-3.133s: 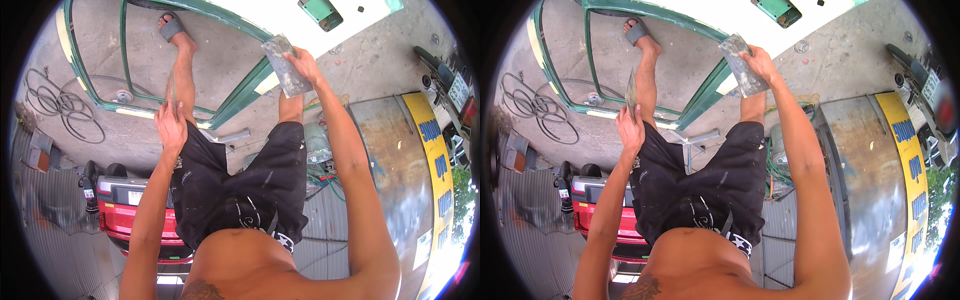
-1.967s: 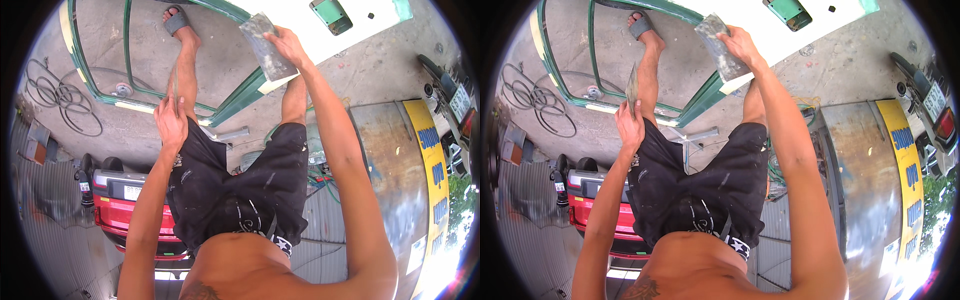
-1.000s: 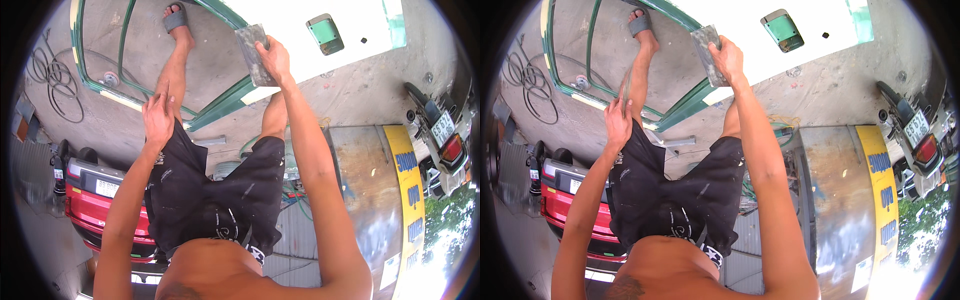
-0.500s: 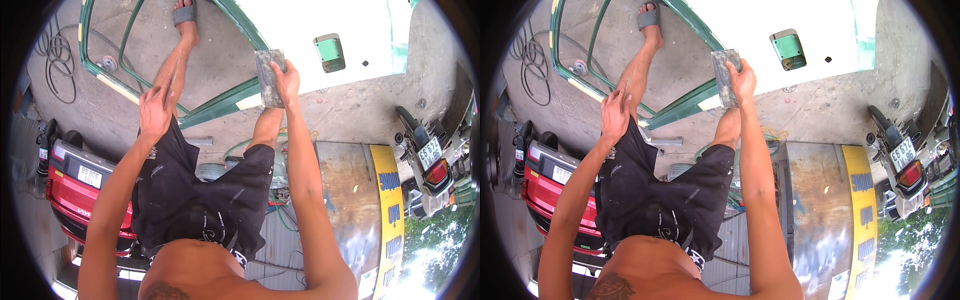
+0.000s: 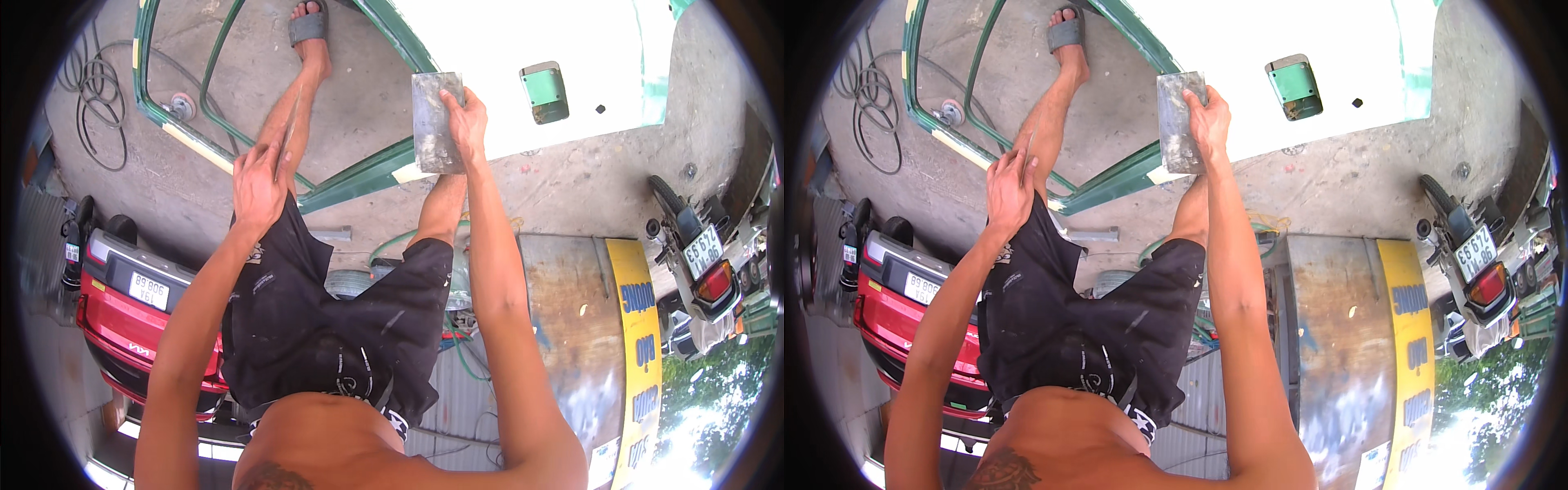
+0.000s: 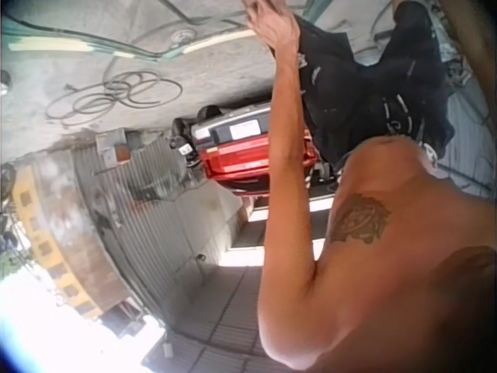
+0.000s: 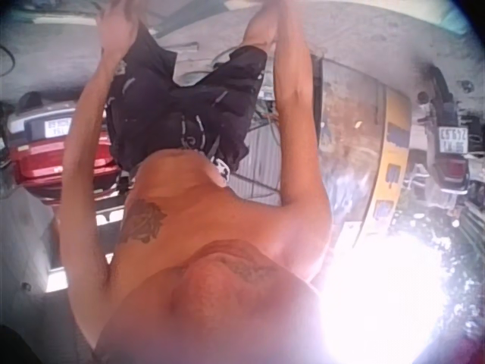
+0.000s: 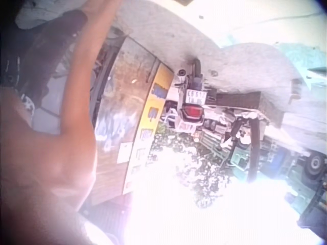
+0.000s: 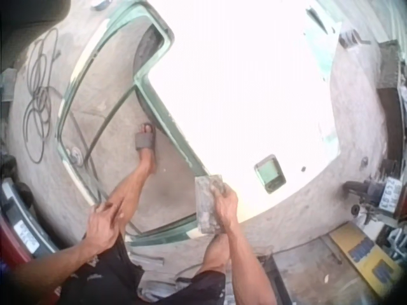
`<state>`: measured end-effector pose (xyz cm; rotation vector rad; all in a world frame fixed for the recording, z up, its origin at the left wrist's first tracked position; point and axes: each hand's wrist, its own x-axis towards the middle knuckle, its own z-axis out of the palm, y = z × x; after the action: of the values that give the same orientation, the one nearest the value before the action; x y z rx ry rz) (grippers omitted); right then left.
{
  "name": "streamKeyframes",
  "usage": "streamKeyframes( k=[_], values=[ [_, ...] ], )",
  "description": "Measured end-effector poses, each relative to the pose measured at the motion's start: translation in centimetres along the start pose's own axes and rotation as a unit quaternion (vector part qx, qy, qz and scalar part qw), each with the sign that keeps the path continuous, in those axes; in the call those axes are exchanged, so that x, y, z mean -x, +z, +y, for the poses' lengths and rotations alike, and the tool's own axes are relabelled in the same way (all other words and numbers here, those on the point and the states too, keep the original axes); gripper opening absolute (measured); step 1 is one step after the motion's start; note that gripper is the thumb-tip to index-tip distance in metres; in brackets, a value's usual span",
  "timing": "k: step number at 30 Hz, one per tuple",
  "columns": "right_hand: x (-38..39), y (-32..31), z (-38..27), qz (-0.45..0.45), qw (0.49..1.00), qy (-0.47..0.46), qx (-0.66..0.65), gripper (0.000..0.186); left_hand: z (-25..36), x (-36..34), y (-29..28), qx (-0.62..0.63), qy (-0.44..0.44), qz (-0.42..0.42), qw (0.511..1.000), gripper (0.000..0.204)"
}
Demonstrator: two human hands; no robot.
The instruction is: The person mixes body filler on two metal spreaders using a small amount of hardener, and then applies the mixture to the surface of a car door panel by hand with the spreaders.
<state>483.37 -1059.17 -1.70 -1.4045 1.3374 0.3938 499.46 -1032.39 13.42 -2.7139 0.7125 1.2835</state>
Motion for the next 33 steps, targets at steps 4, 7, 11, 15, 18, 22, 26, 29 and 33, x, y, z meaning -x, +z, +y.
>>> streamKeyframes(
  k=[4, 7, 11, 15, 18, 22, 26, 29, 33],
  values=[
    [1.4, -1.3, 4.9, 0.032, 0.999, -0.015, 0.019, 0.034, 0.0, -0.3, -0.1, 0.008, 0.002, 0.0, 1.0, 0.045],
    [2.0, -2.3, 6.3, 0.042, 0.998, 0.02, -0.04, 0.035, -0.8, 0.0, 0.4, 0.003, 0.0, 0.001, 1.0, 0.045],
    [-0.1, -0.8, 1.7, 0.02, 0.999, -0.015, 0.041, 0.032, -0.9, -0.2, 0.6, 0.009, 0.005, 0.015, 1.0, 0.044],
    [0.7, 0.2, 1.4, 0.029, 1.0, -0.012, -0.001, 0.033, -1.8, -0.1, 1.3, -0.011, 0.023, 0.039, 0.999, 0.044],
    [1.3, -0.8, 3.2, 0.044, 0.998, 0.042, -0.033, 0.031, -1.9, -0.1, 1.0, -0.022, 0.013, 0.037, 0.999, 0.044],
    [-1.1, 1.6, -1.3, 0.031, 0.999, -0.025, -0.022, 0.031, -1.8, -0.3, 1.2, -0.023, 0.033, 0.041, 0.998, 0.045],
    [-6.3, 10.1, -14.3, 0.019, 0.983, -0.172, 0.053, 0.034, 0.9, -0.5, 0.3, 0.004, 0.016, 0.025, 1.0, 0.042],
    [-6.2, 13.3, -25.5, -0.225, 0.883, -0.331, 0.244, 0.041, 1.0, -0.2, 0.4, 0.006, 0.021, 0.019, 1.0, 0.042],
    [-2.2, 10.1, -33.0, -0.257, 0.817, -0.373, 0.357, 0.036, -0.2, 0.2, 1.4, -0.009, 0.017, 0.033, 0.999, 0.041]
  ],
)
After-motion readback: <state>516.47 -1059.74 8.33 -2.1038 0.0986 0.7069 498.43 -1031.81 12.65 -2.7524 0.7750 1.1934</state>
